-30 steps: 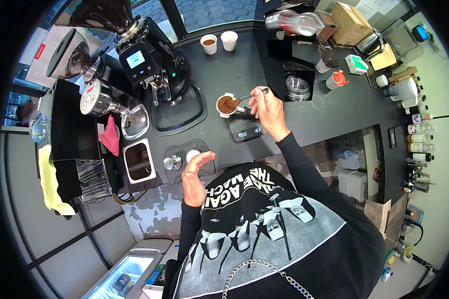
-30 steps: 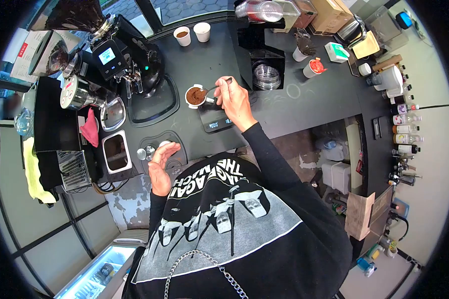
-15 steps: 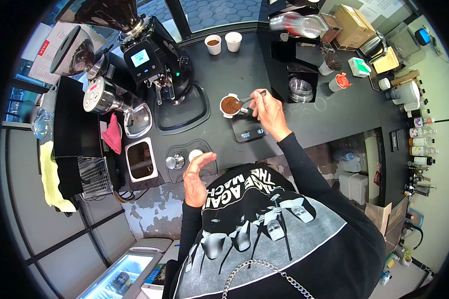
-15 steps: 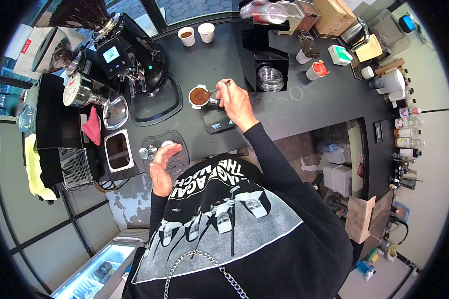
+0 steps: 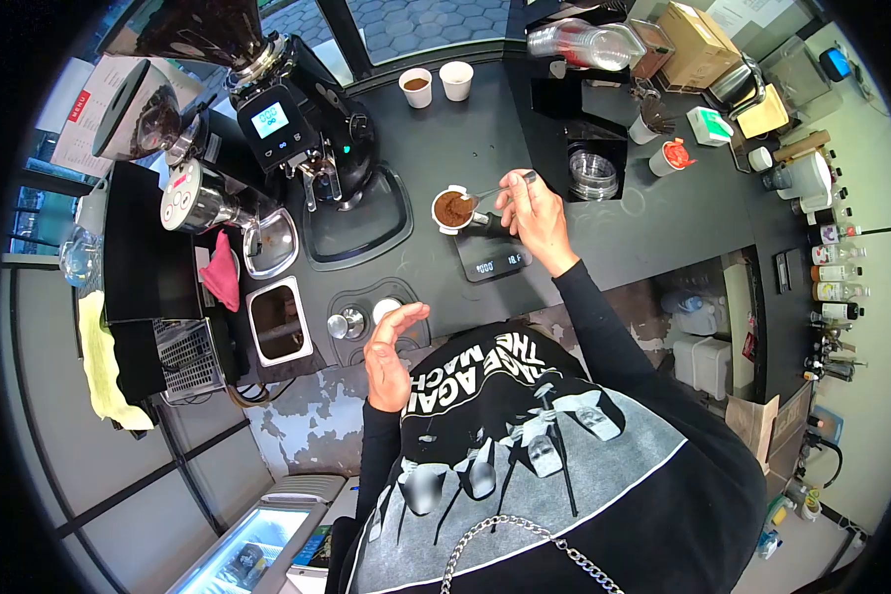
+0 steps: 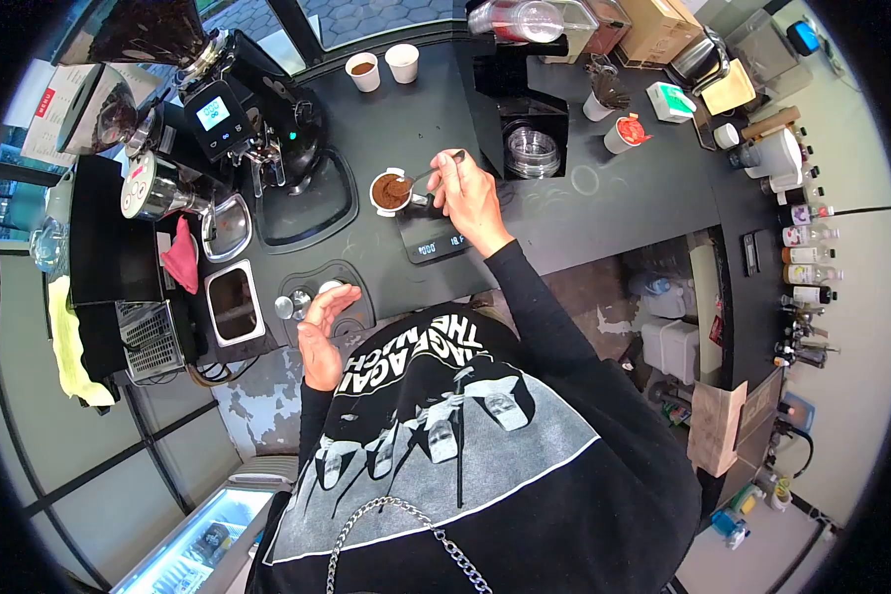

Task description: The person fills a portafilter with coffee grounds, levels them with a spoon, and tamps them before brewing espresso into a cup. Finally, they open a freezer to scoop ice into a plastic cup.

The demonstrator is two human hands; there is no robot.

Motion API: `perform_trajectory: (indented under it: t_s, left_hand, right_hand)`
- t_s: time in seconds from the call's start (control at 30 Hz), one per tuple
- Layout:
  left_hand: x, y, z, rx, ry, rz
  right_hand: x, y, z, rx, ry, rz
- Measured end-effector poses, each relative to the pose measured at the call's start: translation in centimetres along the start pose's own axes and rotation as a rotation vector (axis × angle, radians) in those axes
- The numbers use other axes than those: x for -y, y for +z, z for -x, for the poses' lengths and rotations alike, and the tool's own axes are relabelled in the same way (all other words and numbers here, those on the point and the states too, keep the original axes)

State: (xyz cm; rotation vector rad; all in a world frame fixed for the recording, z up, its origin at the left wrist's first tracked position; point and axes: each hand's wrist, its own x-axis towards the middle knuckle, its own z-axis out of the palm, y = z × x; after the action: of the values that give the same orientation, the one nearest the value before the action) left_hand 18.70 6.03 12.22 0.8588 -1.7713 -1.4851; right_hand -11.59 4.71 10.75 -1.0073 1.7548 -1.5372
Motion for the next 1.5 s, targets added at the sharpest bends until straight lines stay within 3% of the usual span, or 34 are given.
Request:
perform_trajectory:
  t_s: [0.6, 0.93, 1.07, 1.23, 1.3, 1.37, 1.47, 1.5]
  left_hand:
    - [0.5, -1.0, 1.0, -0.053, -0.012, 0.011]
    - [1.8, -3.5, 3.3, -0.187, 0.035, 0.032]
    - [1.8, -5.5, 5.2, -0.293, -0.054, 0.012]
    - [2.7, -7.9, 6.9, -0.336, -0.096, -0.027]
    - [2.7, -9.0, 7.3, -0.337, -0.118, -0.041]
    - [2.7, -9.9, 7.3, -0.415, -0.106, -0.026]
    - [2.6, -11.3, 7.0, -0.415, -0.108, -0.045]
    - [2.5, -11.8, 6.8, -0.404, -0.105, -0.067]
  right_hand:
    - [0.3, 0.5, -2.3, -0.028, 0.044, -0.242]
    - [2.1, 5.3, -19.6, -0.257, -0.182, -0.244]
    - [-0.4, 8.1, -25.1, -0.283, -0.178, 0.066]
    - [-4.2, 10.4, -25.8, -0.068, -0.324, 0.494]
    - [-4.6, 10.6, -25.0, -0.085, -0.677, 0.679]
    - [-3.8, 10.4, -24.7, -0.045, -0.624, 0.729]
    - [-3.9, 10.1, -25.1, 0.075, -0.612, 1.124]
    - [-4.3, 10.2, -25.2, 0.073, -0.611, 1.127]
